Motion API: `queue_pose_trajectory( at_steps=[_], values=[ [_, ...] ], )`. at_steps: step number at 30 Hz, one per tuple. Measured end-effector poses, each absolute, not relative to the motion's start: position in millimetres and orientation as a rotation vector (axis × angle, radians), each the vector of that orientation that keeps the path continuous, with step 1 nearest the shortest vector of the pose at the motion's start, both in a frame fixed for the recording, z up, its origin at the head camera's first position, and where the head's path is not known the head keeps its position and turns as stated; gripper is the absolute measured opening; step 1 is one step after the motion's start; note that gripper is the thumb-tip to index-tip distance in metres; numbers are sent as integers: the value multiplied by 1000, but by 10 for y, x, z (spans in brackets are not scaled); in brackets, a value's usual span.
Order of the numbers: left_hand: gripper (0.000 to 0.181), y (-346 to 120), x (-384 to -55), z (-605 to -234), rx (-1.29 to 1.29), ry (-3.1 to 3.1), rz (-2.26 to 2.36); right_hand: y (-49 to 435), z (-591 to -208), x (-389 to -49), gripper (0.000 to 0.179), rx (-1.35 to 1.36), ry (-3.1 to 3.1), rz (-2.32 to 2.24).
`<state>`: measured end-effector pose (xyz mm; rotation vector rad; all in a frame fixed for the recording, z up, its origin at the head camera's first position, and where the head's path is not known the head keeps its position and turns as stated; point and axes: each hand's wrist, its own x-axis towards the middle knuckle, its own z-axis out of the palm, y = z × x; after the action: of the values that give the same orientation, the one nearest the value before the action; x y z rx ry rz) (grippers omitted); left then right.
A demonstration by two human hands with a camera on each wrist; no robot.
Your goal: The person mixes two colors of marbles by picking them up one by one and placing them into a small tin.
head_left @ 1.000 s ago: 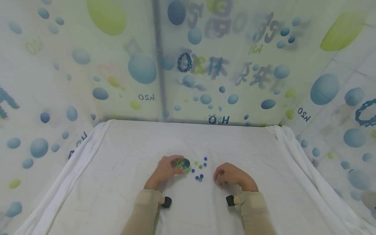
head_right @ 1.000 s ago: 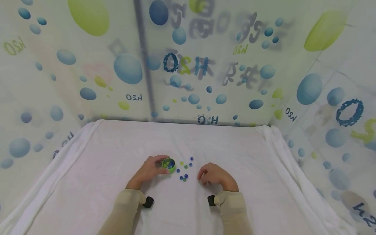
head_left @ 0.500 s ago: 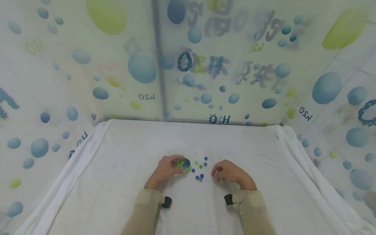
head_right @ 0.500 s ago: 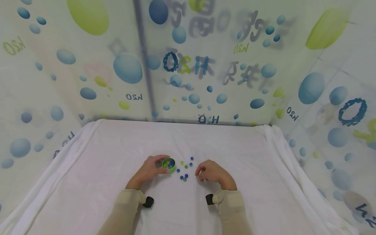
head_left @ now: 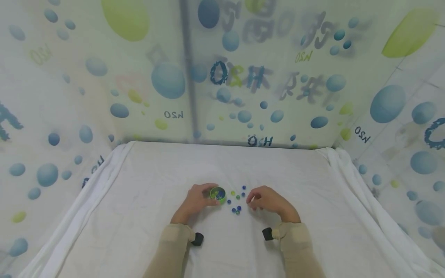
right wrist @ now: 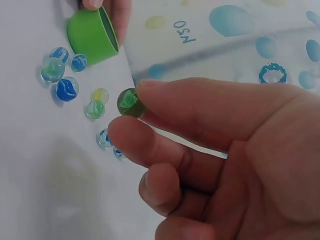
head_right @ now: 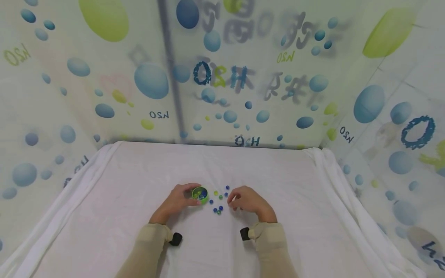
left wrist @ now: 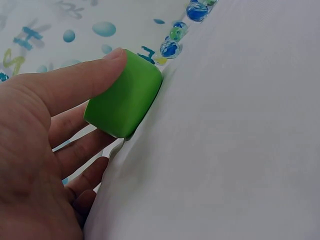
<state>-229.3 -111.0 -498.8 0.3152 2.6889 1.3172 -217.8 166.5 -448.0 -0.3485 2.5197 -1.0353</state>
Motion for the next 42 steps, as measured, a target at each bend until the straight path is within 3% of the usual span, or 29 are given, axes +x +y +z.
queue_pose_trajectory(
  at_steps=[13, 42],
  values=[
    [58, -1131, -2298, -5008, 313, 2679, 1336, 1497, -4528, -2205, 9, -496, 2584, -1199],
    [59, -1137, -2322, -5026, 364, 2725, 1286, 1128, -4594, -2244, 11, -516, 2656, -1586]
  ],
)
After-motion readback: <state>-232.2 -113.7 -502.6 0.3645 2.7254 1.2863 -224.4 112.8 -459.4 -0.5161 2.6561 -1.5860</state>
